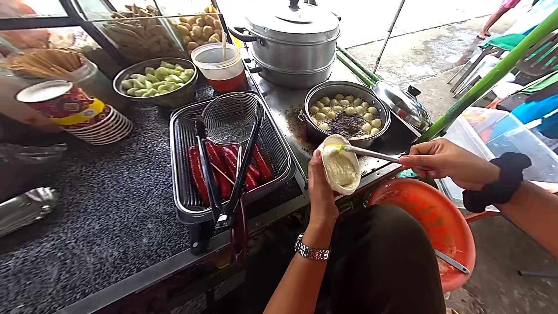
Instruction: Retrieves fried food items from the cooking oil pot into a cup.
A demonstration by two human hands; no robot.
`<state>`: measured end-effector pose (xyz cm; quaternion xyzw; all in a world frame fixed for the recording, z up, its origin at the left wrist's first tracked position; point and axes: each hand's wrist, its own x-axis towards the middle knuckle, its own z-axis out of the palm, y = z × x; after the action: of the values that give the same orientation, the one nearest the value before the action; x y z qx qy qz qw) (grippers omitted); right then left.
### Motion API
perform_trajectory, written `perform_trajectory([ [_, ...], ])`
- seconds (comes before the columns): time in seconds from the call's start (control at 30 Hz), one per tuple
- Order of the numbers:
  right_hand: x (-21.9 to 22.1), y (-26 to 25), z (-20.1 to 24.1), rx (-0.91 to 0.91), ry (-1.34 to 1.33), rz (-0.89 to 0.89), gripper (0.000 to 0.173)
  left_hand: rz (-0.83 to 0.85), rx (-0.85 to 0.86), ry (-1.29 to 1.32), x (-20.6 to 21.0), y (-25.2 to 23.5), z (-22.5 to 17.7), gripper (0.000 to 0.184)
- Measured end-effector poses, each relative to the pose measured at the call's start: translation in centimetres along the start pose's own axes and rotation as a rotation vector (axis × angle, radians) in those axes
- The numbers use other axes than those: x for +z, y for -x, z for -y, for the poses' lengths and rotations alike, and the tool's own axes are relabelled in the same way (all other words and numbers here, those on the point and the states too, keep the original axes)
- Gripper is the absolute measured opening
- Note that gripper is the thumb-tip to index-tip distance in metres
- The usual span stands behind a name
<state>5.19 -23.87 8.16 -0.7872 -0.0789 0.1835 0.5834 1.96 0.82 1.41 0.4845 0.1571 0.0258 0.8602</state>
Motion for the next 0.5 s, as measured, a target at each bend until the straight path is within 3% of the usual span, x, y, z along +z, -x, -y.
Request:
perform_trajectory([
  [0.07, -0.7, -1.2, -0.2, 0.133, -0.101, -0.078, 0.033, -0.003, -0.022, 0.019, 0.0, -0.1, 0.2, 0.054],
  [0.13, -1.4, -3.1, -0.8, 0.093, 0.161, -0.257, 0.031, -0.004, -0.041, 0.024, 0.0, 0.0, 0.5, 0.056],
  [0.2, -2.0, -4.6, -1.8, -0.073, 0.649, -0.407, 0.033, 0.002, -0.056, 0.021, 0.0, 0.1, 0.6, 0.056],
  [0.3, -1.8, -5.4, -3.3, -0.558, 1.221, -0.525, 0.04, -0.008, -0.063, 0.025, 0.0, 0.3, 0.6, 0.055],
  [0.4, -1.8, -6.1, -3.5, -0.832, 1.44, -0.529, 0.039, -0.007, -0.064, 0.023, 0.0, 0.3, 0.5, 0.055],
  [0.5, -1.8, -6.0, -3.3, -0.862, 1.488, -0.53, 0.036, -0.005, -0.063, 0.033, 0.2, 0.3, 0.3, 0.056],
])
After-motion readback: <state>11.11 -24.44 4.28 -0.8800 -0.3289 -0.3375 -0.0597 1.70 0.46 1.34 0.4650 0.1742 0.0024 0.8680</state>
